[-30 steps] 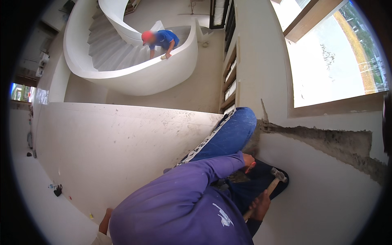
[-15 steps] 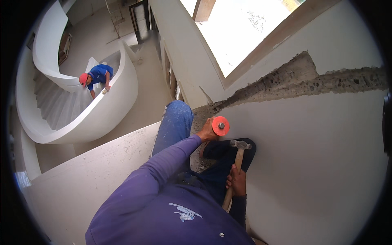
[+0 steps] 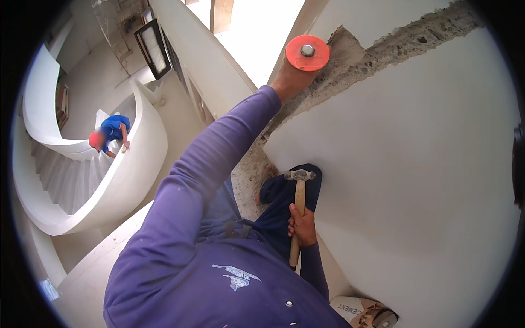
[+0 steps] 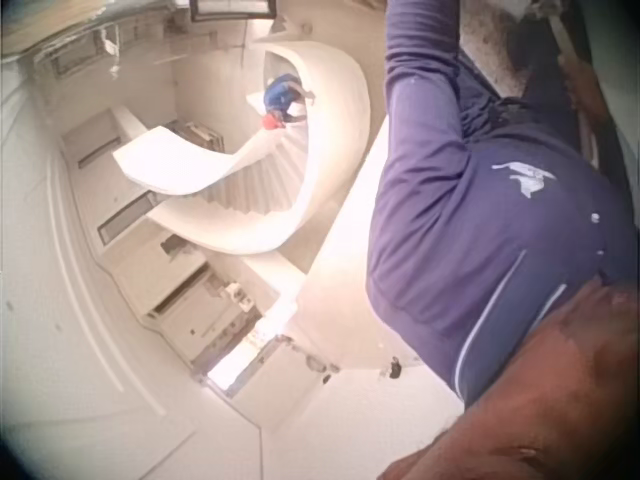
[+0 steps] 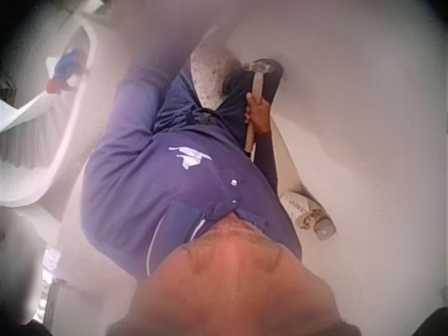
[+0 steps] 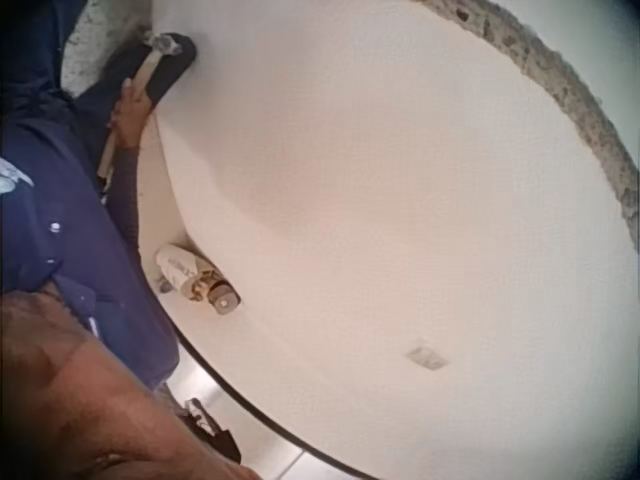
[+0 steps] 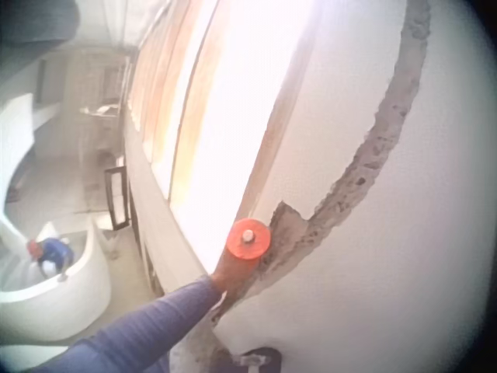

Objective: The person kneels on a spiral staircase and uses a hammer and a red suction cup tool to chip away at a horizontal strip of plaster on the wall. The person repeatedly strikes the tool against the wall to remove the plaster layer.

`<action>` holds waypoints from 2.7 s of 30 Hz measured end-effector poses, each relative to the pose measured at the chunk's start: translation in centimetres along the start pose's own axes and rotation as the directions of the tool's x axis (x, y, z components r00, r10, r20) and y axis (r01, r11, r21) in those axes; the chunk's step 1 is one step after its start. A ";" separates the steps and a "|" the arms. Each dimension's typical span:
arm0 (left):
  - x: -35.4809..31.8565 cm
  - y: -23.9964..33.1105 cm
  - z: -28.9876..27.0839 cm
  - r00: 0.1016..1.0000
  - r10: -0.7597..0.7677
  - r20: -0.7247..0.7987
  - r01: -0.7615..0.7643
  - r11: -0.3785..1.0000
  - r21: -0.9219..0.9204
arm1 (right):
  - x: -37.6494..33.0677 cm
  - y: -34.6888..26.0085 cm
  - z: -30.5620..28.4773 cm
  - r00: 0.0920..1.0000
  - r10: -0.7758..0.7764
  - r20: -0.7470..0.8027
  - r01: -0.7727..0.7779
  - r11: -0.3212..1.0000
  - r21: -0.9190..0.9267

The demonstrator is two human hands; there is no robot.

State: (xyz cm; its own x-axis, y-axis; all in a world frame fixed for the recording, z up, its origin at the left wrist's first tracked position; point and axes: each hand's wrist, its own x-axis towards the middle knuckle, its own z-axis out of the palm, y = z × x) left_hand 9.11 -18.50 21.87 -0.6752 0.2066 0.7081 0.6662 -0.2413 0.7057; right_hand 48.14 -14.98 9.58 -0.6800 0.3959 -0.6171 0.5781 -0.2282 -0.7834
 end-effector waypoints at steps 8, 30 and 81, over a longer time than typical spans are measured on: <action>0.3 0.4 0.7 0.982 -0.037 0.187 0.018 0.995 0.100 | -4.4 -6.0 0.0 0.978 -0.206 -0.021 0.207 0.978 0.026; 1.4 3.3 1.1 0.977 -0.038 0.209 0.032 0.999 0.031 | -15.0 -31.4 6.1 0.240 -0.967 0.086 0.763 0.133 -0.633; -0.7 2.2 0.3 0.988 0.025 0.154 -0.031 0.999 0.039 | -21.1 -32.7 8.8 0.010 -0.997 -0.081 0.954 0.034 -0.299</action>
State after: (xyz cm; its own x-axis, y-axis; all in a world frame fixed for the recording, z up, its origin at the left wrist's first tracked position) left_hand 11.22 -18.87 22.94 -0.6014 0.3445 0.7208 0.6988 -0.2104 0.6837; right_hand 39.60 -23.67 47.53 -0.5464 0.3035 0.7806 -0.4942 0.6356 -0.5931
